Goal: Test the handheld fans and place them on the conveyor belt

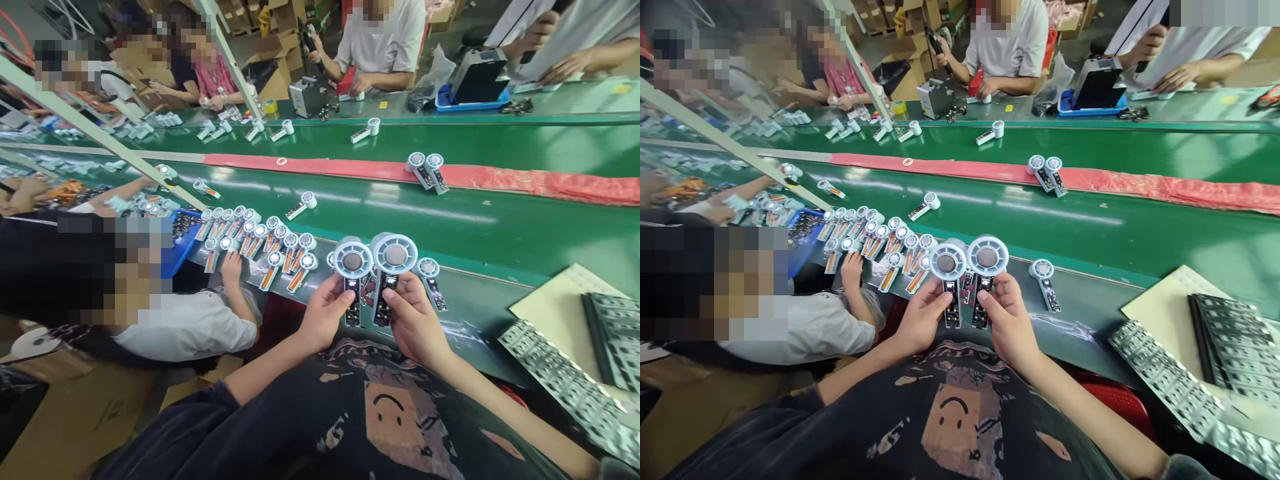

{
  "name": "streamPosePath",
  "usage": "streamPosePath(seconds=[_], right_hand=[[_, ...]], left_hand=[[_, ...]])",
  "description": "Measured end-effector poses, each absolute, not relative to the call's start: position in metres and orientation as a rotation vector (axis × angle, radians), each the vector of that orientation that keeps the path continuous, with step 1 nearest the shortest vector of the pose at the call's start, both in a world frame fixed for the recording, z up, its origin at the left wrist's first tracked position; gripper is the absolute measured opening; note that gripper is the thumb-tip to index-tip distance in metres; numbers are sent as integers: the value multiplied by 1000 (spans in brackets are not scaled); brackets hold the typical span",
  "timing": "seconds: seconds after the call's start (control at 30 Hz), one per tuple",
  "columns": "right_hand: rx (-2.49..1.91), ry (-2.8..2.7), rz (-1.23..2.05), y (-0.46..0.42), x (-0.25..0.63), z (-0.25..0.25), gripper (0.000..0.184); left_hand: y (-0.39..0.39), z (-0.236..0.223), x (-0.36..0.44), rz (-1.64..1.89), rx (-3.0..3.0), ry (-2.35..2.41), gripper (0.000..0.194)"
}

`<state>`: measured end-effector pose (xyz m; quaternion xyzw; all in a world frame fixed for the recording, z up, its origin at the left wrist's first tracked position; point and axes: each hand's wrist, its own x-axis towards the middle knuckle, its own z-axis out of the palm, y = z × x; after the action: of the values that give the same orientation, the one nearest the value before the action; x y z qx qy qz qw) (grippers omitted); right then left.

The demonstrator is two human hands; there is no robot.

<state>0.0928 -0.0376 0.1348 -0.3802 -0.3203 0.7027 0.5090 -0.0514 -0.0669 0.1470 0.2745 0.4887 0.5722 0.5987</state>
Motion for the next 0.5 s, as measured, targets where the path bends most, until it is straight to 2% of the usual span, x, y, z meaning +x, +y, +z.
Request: streamPosePath(seconds=[0.27,0.5], right_hand=[[-893,-681,1778,-43,95,142,41],[-904,-683,1825,-43,96,150,37]], left_hand=[[-67,142,-52,1333,560,1131,51],[-66,146,-56,1340,574,1154,46]])
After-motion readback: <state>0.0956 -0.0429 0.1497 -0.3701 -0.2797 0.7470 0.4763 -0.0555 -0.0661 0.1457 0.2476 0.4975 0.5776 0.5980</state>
